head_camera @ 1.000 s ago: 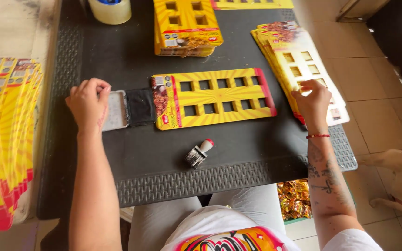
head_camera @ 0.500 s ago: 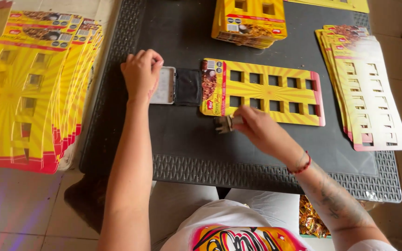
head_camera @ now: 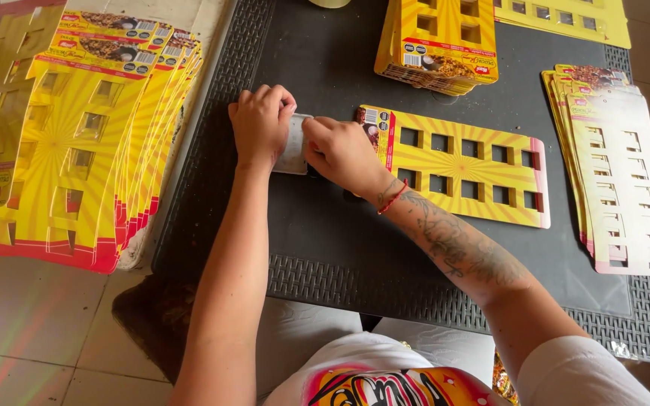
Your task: Using a manual ink stamp to mark multiple designated boxes on yellow cardboard display sheets.
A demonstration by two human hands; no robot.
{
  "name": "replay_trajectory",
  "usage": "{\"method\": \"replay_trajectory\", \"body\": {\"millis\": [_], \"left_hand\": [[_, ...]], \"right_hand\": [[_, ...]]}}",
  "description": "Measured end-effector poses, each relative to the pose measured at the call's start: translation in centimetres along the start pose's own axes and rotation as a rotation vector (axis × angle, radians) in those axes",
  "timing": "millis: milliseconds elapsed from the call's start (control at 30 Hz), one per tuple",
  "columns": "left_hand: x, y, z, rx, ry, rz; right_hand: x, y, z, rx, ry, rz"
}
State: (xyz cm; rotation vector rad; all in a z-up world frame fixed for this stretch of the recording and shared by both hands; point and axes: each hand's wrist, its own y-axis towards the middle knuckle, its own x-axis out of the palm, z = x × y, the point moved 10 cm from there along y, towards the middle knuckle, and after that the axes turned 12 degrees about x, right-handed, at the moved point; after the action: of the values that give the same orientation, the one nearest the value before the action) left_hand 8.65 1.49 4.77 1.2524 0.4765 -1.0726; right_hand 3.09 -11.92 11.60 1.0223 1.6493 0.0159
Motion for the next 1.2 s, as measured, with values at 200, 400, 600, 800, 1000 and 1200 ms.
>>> {"method": "replay_trajectory", "body": {"millis": [200, 400, 600, 800, 1000, 1200], "left_hand": [[-0.1, 0.0, 0.2, 0.02, 0.026, 0.014], [-0.4, -0.1, 0.4, 0.017, 0.039, 0.009], [-1.0, 0.4, 1.1, 0.08, 0.031, 0.092], [-0.7, 0.2, 0.8, 0.055, 0.011, 0.078], [-1.0, 0.0, 1.1, 0.069, 0.022, 0.097], [-0.3, -0.2, 0.4, 0.017, 0.048, 0.045]], "right_hand": [[-1.6, -1.8, 1.8, 0.092, 0.015, 0.002], [-8.2, -3.1, 9.4, 0.302, 0.3, 0.284], [-12.2, -4.4, 14.7, 0.394, 0.142, 0.344], [-10.5, -3.2, 13.8, 0.37, 0.093, 0.303], [-8.1, -3.4, 14.4, 0.315, -0.06, 0.284], [-7.9, -3.8, 15.6, 0.271, 0.084, 0.349]]}}
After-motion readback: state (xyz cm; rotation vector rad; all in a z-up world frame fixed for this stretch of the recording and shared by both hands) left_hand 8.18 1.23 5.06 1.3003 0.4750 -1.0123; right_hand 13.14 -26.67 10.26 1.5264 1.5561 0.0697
